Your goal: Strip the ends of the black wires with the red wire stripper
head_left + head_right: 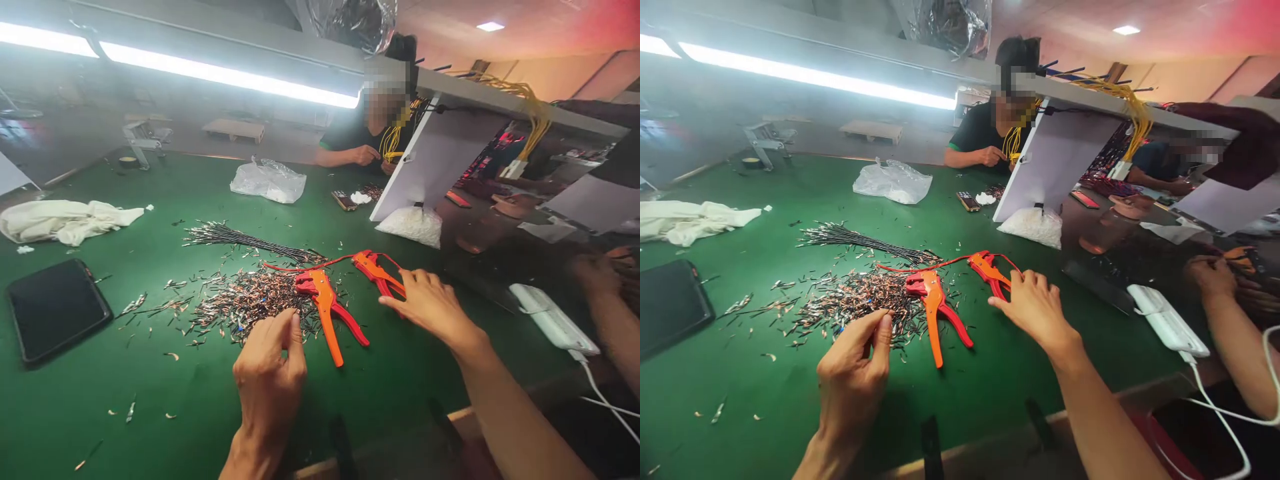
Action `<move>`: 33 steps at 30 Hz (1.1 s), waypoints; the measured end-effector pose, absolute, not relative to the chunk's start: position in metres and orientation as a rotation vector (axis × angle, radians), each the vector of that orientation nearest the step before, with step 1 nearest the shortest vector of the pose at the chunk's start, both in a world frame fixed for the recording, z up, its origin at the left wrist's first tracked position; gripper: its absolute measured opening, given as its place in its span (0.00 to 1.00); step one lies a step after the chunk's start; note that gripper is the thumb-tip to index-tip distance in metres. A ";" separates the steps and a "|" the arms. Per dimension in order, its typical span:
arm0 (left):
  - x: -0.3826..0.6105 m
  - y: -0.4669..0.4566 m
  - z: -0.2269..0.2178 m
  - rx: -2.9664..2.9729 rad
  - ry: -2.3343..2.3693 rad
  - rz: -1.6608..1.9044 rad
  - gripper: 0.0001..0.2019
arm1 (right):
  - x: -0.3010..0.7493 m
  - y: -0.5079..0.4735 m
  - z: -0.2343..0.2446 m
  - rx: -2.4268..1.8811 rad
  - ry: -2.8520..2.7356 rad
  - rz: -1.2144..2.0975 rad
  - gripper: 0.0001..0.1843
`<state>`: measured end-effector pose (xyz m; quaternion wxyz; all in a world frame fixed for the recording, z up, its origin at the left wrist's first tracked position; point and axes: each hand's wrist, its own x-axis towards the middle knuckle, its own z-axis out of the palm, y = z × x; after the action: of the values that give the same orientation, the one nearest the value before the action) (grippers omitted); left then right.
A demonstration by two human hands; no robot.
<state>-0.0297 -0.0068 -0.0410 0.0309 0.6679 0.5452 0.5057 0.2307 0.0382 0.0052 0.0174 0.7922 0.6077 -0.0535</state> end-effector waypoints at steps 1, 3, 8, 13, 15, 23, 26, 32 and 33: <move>-0.031 -0.007 -0.040 2.039 1.669 1.577 0.08 | 0.237 0.038 0.001 2.455 1.843 -0.222 0.32; -0.033 -0.008 -0.037 1.998 1.667 1.608 0.07 | 0.244 0.041 -0.008 2.457 1.793 -0.326 0.29; -0.037 -0.008 -0.030 1.886 1.716 1.592 0.08 | 0.253 0.061 -0.010 2.520 1.764 -0.769 0.18; -0.035 -0.007 -0.026 1.796 1.659 1.558 0.07 | 0.243 0.063 0.016 2.430 1.879 -1.711 0.16; -0.036 -0.005 -0.026 1.750 1.649 1.579 0.08 | 0.222 0.053 0.024 2.247 2.005 -2.151 0.17; -0.057 -0.002 -0.028 1.519 1.878 1.666 0.09 | 0.113 0.035 0.007 1.020 1.853 -3.336 0.22; -0.058 -0.003 -0.029 1.545 1.906 1.636 0.09 | 0.108 0.038 -0.005 0.884 1.723 -3.436 0.16; -0.045 -0.005 -0.028 1.616 1.900 1.559 0.10 | 0.116 0.030 -0.018 0.810 1.619 -3.583 0.12; -0.044 -0.005 -0.027 1.613 1.907 1.553 0.10 | 0.115 0.029 -0.019 0.789 1.615 -3.595 0.13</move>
<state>-0.0442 -0.0052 -0.0275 0.1001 0.5457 0.6450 0.5254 0.1155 0.0289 -0.0191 -0.4250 0.1776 0.3637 -0.8097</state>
